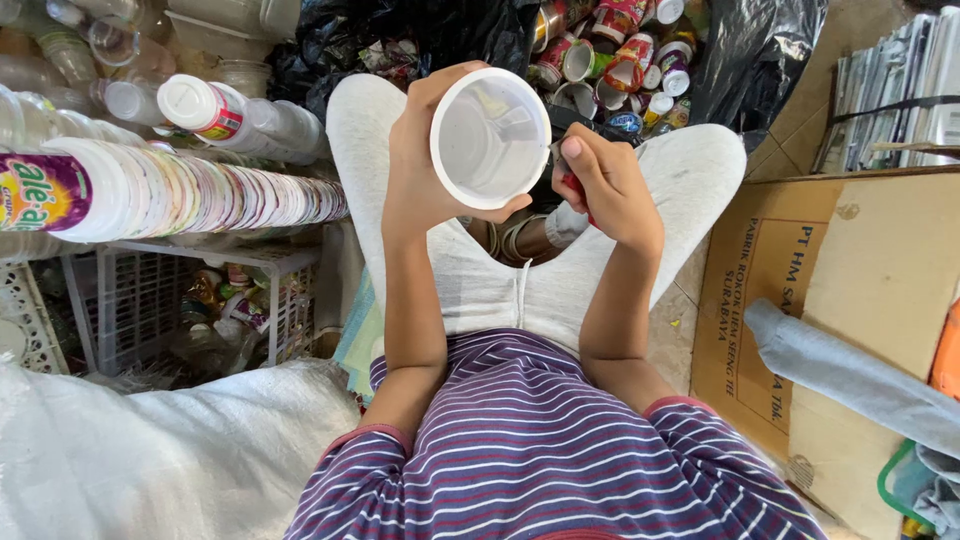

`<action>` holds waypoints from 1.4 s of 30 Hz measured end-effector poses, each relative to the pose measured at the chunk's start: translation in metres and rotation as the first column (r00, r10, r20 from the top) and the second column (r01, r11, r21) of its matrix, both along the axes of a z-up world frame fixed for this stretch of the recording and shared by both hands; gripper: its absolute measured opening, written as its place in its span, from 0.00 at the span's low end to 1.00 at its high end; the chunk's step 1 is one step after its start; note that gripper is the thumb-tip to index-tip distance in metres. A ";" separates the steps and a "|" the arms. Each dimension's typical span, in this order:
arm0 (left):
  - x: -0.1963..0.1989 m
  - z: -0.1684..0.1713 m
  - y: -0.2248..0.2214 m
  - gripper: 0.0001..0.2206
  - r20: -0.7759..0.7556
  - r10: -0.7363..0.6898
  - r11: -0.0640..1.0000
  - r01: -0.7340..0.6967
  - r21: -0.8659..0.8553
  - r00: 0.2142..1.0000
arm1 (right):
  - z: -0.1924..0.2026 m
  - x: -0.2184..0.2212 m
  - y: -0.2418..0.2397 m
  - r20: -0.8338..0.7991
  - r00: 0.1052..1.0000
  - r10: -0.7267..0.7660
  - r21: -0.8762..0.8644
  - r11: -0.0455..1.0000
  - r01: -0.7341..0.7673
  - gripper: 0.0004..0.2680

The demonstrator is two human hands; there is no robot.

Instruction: Cleaning plastic cups by scraping off labels or foil using a small blade

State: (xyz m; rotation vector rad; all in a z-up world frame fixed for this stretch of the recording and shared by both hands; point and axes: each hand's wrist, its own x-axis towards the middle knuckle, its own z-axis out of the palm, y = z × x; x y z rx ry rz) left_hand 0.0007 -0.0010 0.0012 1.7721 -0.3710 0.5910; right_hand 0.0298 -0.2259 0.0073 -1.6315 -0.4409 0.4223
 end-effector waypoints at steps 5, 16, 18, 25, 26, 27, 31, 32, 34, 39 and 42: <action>-0.003 0.001 0.002 0.47 -0.005 0.035 0.999 -0.035 0.000 0.999 | 0.003 -0.001 0.000 0.035 0.999 0.011 -0.029 1.000 -0.010 0.15; -0.004 0.006 0.004 0.47 0.037 0.128 0.986 -0.131 0.100 0.991 | 0.007 -0.007 0.011 0.286 0.949 -0.129 -0.076 0.985 0.157 0.08; -0.005 0.007 0.005 0.47 0.094 0.169 0.963 -0.184 0.198 0.981 | 0.006 -0.008 0.014 0.325 0.931 -0.163 -0.087 0.976 0.201 0.08; -0.001 0.006 0.003 0.46 0.117 0.213 0.931 -0.238 0.277 0.970 | 0.002 -0.007 0.018 0.273 0.943 -0.189 -0.078 0.973 0.217 0.05; -0.001 0.007 0.003 0.45 0.106 0.215 0.931 -0.237 0.278 0.971 | -0.001 -0.006 0.019 0.289 0.937 -0.198 -0.076 0.970 0.229 0.04; -0.001 0.008 0.003 0.43 0.099 0.218 0.930 -0.237 0.279 0.971 | -0.003 -0.004 0.020 0.307 0.929 -0.207 -0.073 0.968 0.240 0.04; -0.002 0.006 0.006 0.42 0.091 0.203 0.911 -0.222 0.349 0.975 | -0.011 -0.002 0.023 0.323 0.922 -0.215 -0.096 0.961 0.258 0.04; -0.002 0.005 0.007 0.43 0.091 0.207 0.903 -0.226 0.366 0.974 | -0.014 -0.001 0.024 0.328 0.921 -0.209 -0.105 0.961 0.256 0.05; -0.001 0.004 0.007 0.43 0.092 0.206 0.897 -0.226 0.380 0.974 | -0.018 0.001 0.026 0.334 0.920 -0.206 -0.117 0.959 0.257 0.05; 0.004 0.001 0.011 0.44 0.063 0.223 0.911 -0.231 0.341 0.973 | -0.027 0.004 0.036 0.348 0.907 -0.237 -0.090 0.954 0.285 0.06; 0.009 -0.006 0.020 0.40 0.060 0.296 0.879 -0.296 0.373 0.953 | -0.029 0.004 0.042 0.297 0.926 -0.234 -0.064 0.962 0.264 0.06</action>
